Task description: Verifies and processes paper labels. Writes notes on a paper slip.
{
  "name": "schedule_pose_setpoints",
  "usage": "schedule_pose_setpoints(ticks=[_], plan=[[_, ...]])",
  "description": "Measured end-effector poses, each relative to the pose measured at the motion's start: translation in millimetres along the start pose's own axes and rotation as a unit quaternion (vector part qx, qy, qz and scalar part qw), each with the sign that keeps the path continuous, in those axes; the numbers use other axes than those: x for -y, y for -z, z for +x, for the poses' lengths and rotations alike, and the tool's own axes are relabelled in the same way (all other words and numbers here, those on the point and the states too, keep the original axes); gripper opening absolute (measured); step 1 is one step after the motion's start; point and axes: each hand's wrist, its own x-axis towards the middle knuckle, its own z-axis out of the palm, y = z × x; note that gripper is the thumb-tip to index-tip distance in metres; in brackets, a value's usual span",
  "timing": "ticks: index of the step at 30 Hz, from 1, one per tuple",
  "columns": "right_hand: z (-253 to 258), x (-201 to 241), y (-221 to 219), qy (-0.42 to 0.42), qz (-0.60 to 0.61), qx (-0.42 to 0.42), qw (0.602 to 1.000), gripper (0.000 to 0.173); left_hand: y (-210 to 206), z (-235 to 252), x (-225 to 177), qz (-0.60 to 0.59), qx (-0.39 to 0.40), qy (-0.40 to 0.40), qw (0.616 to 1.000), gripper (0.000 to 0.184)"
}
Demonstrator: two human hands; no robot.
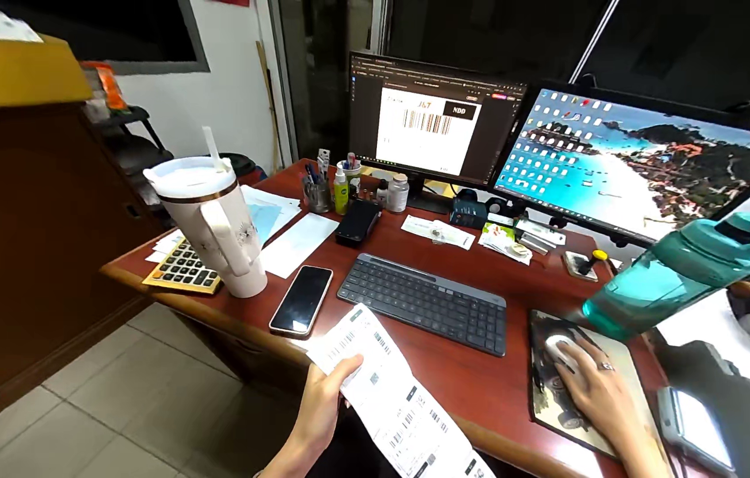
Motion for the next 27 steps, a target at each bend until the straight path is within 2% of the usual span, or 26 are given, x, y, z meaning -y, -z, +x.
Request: schedule_pose_setpoints(ticks=[27], plan=[[1.0,2.0,-1.6,0.028,0.003,0.002,1.0,0.046,2.6,-1.3,-1.0,-0.005,0.001,-0.012,1.0,0.02]])
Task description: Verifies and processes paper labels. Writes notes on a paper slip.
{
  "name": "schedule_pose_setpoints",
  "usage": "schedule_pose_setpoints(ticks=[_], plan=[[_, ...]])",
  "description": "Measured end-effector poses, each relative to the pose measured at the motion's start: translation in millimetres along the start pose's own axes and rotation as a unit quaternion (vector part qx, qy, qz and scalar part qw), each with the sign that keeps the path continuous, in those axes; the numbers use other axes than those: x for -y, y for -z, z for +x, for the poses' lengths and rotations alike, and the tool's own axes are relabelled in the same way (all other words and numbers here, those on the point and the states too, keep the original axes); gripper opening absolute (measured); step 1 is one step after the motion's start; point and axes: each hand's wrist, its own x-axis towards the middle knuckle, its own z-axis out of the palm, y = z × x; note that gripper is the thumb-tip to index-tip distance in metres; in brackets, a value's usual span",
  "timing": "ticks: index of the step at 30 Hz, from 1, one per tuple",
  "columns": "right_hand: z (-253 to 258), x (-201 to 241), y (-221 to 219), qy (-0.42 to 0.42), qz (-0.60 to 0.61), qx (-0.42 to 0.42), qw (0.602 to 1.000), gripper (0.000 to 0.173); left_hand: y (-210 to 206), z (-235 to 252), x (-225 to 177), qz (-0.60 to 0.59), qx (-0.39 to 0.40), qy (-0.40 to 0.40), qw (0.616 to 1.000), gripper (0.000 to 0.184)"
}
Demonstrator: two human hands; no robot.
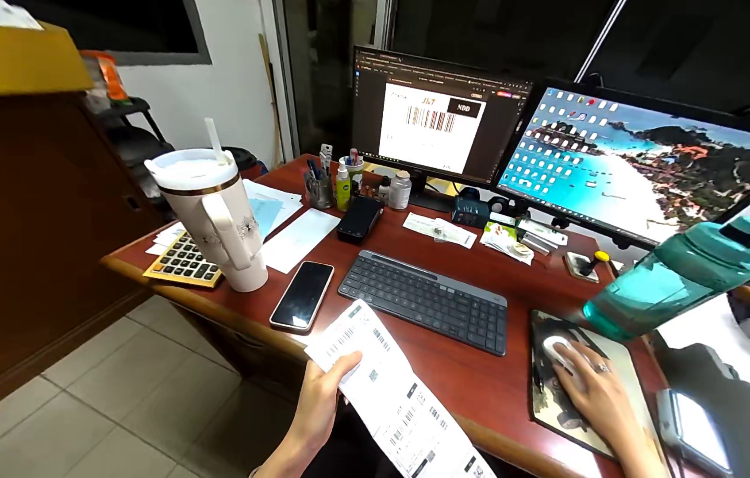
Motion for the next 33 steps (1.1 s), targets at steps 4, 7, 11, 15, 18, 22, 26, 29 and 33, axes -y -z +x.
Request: schedule_pose_setpoints(ticks=[4,7,11,15,18,22,26,29,33], plan=[[-0.2,-1.6,-0.8,0.0,-0.002,0.001,1.0,0.047,0.5,0.9,0.1,-0.005,0.002,0.002,1.0,0.022],[-0.5,-2.6,-0.9,0.001,-0.002,0.003,1.0,0.047,0.1,1.2,0.2,-0.003,-0.001,0.0,1.0,0.021],[-0.7,-2.3,-1.1,0.0,0.0,0.0,1.0,0.047,0.6,0.5,0.0,-0.001,-0.002,0.001,1.0,0.021],[-1.2,-3.3,-1.5,0.001,-0.006,0.003,1.0,0.047,0.3,0.7,-0.2,-0.003,-0.003,-0.001,1.0,0.02],[-1.8,-3.8,-1.9,-0.001,-0.01,0.004,1.0,0.047,-1.2,0.4,-1.7,-0.005,-0.004,0.004,1.0,0.021],[-2.2,-3.7,-1.9,-0.001,-0.007,0.006,1.0,0.048,-2.7,-0.6,-3.1,-0.003,-0.004,0.005,1.0,0.022],[-2.2,2.4,2.7,-0.014,-0.028,-0.025,0.999,0.048,-1.6,-0.7,-4.1,0.0,-0.005,0.0,1.0,0.021],[-2.2,5.8,6.8,-0.046,-0.05,-0.029,0.997,0.044,0.8,-0.4,-3.4,0.003,-0.006,-0.006,1.0,0.021],[-2.7,4.8,6.5,-0.069,-0.063,-0.028,0.995,0.044,1.3,-0.1,-3.2,0.0,-0.01,-0.01,1.0,0.021]])
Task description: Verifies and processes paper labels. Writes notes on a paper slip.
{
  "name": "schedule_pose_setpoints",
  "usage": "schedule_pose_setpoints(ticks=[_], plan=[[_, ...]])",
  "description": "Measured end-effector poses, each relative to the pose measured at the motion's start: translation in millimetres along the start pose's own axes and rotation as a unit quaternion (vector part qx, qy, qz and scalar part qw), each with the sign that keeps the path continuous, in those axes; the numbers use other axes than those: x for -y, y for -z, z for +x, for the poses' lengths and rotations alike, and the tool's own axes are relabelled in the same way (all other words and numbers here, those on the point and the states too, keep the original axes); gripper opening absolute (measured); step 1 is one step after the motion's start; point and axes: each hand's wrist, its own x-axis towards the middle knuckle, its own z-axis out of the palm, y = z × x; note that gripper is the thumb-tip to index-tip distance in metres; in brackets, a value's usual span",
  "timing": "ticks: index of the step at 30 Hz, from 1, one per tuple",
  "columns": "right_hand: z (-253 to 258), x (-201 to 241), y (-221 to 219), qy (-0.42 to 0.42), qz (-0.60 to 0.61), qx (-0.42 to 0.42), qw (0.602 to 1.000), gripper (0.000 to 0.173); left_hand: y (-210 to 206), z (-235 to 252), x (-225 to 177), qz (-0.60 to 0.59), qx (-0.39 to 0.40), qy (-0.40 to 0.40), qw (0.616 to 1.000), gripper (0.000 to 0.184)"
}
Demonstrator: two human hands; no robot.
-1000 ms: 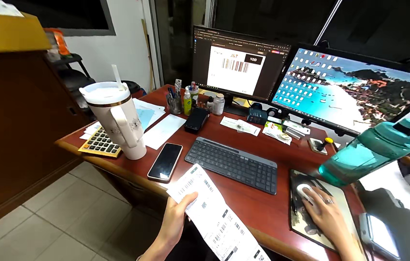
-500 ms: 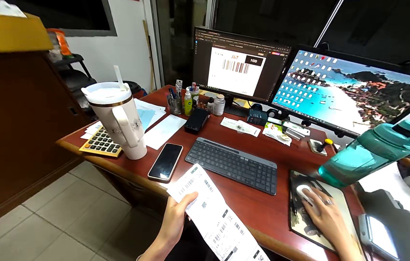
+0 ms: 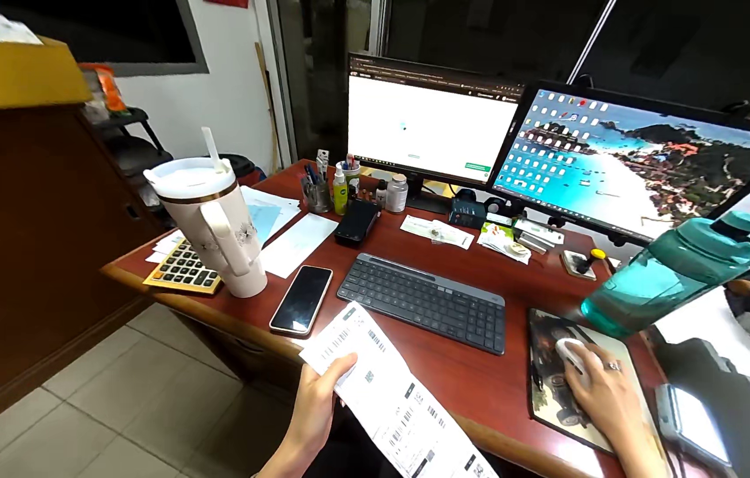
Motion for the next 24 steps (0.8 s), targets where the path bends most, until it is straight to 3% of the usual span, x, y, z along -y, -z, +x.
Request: schedule_pose_setpoints(ticks=[24], plan=[[1.4,-7.6,-9.3,0.056,0.049,0.023,0.997,0.045,2.2,-1.3,-1.4,-0.002,-0.007,-0.002,1.0,0.023]])
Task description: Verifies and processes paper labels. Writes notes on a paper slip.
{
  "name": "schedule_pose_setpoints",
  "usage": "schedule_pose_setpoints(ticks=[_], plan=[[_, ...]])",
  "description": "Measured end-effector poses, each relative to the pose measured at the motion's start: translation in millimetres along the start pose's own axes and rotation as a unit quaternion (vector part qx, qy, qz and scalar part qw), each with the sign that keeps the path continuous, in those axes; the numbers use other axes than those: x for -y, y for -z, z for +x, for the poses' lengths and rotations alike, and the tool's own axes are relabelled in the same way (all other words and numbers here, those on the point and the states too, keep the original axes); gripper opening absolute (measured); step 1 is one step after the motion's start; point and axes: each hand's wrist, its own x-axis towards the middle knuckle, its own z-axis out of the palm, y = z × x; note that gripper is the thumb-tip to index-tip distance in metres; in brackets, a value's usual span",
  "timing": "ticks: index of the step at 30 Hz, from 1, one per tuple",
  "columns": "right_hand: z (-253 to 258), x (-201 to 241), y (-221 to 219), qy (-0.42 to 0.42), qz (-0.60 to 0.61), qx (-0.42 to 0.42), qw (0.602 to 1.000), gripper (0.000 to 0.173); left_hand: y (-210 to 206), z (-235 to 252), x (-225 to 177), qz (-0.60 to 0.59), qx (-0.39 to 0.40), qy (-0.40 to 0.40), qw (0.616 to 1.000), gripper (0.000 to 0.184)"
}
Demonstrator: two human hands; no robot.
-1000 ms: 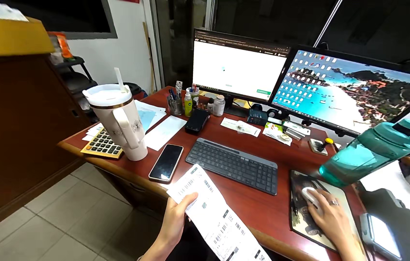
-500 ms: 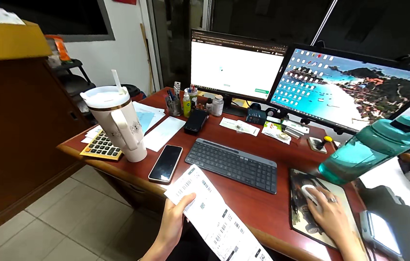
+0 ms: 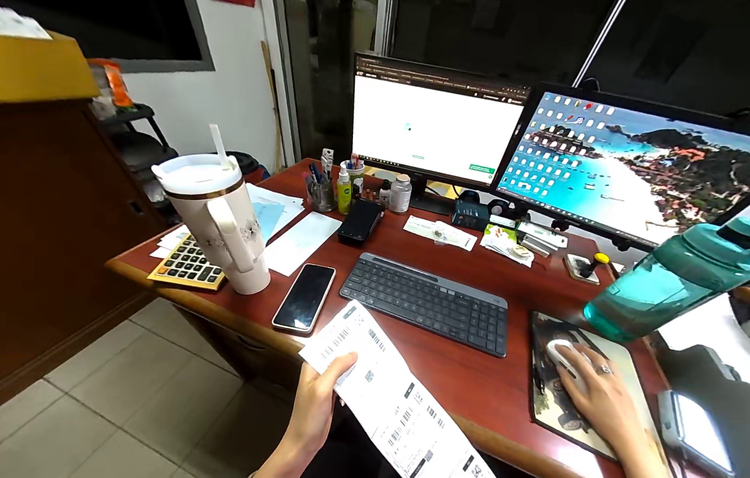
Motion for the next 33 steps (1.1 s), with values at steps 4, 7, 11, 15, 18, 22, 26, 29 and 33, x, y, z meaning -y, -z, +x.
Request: schedule_pose_setpoints(ticks=[4,7,11,15,18,22,26,29,33], plan=[[0.3,-0.1,-0.2,-0.002,0.003,0.005,1.0,0.045,1.2,0.1,-0.9,0.002,0.001,0.0,1.0,0.021],[0.2,-0.4,-0.2,0.0,0.0,0.005,1.0,0.046,1.6,0.1,-1.1,-0.002,0.003,0.001,1.0,0.021],[0.3,0.0,0.4,-0.004,-0.002,0.01,1.0,0.045,1.7,0.6,-1.2,-0.004,0.002,0.002,1.0,0.021],[1.1,1.0,-0.4,0.002,-0.008,0.005,1.0,0.046,2.1,0.4,-1.5,-0.004,-0.001,0.003,1.0,0.021],[0.2,1.3,0.9,0.003,-0.007,0.003,1.0,0.047,2.2,-0.5,-1.8,-0.004,-0.001,0.0,1.0,0.021],[-1.1,4.2,3.4,-0.029,-0.03,-0.011,0.999,0.051,3.8,-0.3,-1.2,-0.003,-0.002,0.004,1.0,0.021],[-1.1,6.2,6.1,-0.063,-0.046,-0.02,0.997,0.05,5.1,-0.2,-1.0,-0.006,-0.003,0.002,1.0,0.021],[-0.5,8.0,7.5,-0.058,-0.05,-0.019,0.997,0.046,4.6,-0.3,-1.7,-0.006,-0.005,0.001,1.0,0.022],[-0.2,6.1,7.2,-0.044,-0.037,-0.006,0.998,0.044,4.7,-0.4,-1.0,-0.005,-0.006,-0.003,1.0,0.021]])
